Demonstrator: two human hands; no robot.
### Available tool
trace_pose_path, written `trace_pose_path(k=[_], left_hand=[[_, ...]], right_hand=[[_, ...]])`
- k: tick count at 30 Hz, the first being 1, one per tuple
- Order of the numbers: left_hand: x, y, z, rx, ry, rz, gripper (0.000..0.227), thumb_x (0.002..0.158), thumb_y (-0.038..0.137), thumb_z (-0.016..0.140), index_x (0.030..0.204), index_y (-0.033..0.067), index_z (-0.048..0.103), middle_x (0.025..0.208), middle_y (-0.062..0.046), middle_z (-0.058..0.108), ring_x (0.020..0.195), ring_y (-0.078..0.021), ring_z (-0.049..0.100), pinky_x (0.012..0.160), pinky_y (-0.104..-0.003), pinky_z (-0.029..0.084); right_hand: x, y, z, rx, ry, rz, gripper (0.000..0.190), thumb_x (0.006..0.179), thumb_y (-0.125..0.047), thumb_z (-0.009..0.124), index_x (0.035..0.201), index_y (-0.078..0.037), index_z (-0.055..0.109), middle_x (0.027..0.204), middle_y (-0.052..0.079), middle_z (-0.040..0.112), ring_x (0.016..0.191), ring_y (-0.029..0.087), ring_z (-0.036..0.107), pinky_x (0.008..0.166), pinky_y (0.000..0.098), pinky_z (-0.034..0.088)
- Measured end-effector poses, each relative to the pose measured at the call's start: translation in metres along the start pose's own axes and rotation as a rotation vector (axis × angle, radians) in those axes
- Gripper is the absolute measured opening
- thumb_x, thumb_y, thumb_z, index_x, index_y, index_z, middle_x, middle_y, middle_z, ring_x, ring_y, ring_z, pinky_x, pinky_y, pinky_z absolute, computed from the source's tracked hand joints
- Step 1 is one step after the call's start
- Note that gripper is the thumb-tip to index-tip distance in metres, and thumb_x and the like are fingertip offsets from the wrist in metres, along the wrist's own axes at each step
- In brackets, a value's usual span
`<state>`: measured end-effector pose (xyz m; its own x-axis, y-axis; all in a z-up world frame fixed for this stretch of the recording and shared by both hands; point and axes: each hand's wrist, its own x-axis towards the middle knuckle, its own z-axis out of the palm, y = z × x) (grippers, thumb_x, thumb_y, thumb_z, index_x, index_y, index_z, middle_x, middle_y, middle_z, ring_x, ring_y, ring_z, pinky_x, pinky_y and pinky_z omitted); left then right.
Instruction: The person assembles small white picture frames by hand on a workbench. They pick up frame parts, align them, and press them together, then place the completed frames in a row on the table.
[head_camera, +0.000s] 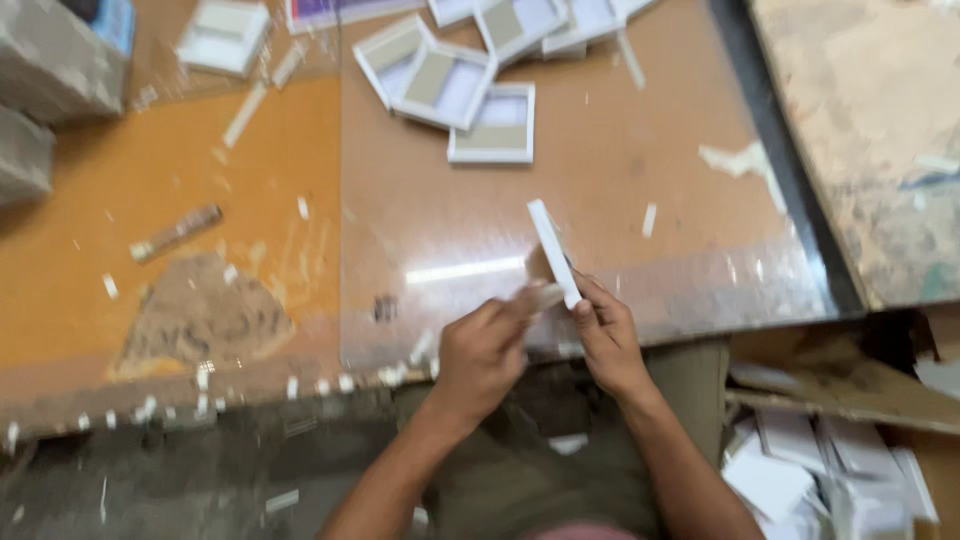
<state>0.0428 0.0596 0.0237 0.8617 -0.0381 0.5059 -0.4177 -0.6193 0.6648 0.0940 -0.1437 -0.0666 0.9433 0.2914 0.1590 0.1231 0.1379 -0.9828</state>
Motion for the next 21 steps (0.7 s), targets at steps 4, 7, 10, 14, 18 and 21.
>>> trace_pose_path(k=[4,7,10,14,18,21], left_hand=[[0.026,0.033,0.008,0.189,-0.304,-0.073,0.055,0.088,0.007,0.064,0.142,0.0221,0.065,0.079,-0.01,0.066,0.066,-0.0304,0.068,0.058,-0.043,0.054],[0.079,0.028,-0.01,0.493,-0.316,-0.134,0.056,0.086,0.01,0.063,0.141,0.0219,0.063,0.082,-0.012,0.067,0.065,-0.0341,0.068,0.056,-0.048,0.053],[0.126,-0.013,-0.04,0.716,-0.423,-0.411,0.064,0.091,0.052,0.074,0.144,0.0185,0.061,0.089,-0.017,0.072,0.08,-0.0363,0.07,0.07,-0.048,0.055],[0.1,-0.034,-0.045,0.039,-0.122,-0.387,0.031,0.102,0.015,0.059,0.13,0.0072,0.07,0.122,-0.016,0.071,0.08,-0.0362,0.07,0.074,-0.04,0.057],[0.032,0.002,-0.018,-0.184,-0.233,-0.187,0.041,0.098,0.02,0.072,0.136,0.0084,0.065,0.114,-0.017,0.074,0.091,-0.0294,0.076,0.079,-0.038,0.061],[0.025,0.031,-0.005,0.129,-0.358,-0.211,0.043,0.093,0.024,0.075,0.134,0.0147,0.07,0.087,-0.015,0.073,0.072,-0.0308,0.071,0.064,-0.041,0.055]], right_hand=[[-0.015,-0.01,0.009,0.47,0.052,0.105,0.045,0.107,-0.03,0.056,0.136,0.005,0.057,0.122,0.005,0.062,0.111,0.014,0.055,0.1,0.0301,0.044],[-0.017,-0.011,0.006,0.245,0.032,-0.029,0.042,0.107,-0.025,0.058,0.136,0.006,0.063,0.121,0.004,0.061,0.113,0.013,0.053,0.103,0.0294,0.04],[-0.023,-0.006,0.009,0.053,0.037,-0.067,0.031,0.11,-0.016,0.063,0.131,0.005,0.071,0.105,0.004,0.06,0.103,0.014,0.054,0.108,0.0343,0.039],[-0.01,-0.009,0.006,0.134,-0.032,-0.094,0.024,0.107,-0.013,0.061,0.121,0.006,0.066,0.115,0.008,0.057,0.12,0.017,0.055,0.124,0.036,0.035],[-0.013,-0.016,0.015,0.332,-0.181,0.16,0.031,0.099,-0.014,0.06,0.127,0.0,0.056,0.123,0.008,0.055,0.12,0.017,0.054,0.106,0.0336,0.04],[-0.019,-0.013,0.03,-0.317,-0.224,0.233,0.055,0.083,-0.015,0.074,0.128,0.005,0.049,0.12,0.018,0.06,0.115,0.024,0.064,0.1,0.0362,0.051]])
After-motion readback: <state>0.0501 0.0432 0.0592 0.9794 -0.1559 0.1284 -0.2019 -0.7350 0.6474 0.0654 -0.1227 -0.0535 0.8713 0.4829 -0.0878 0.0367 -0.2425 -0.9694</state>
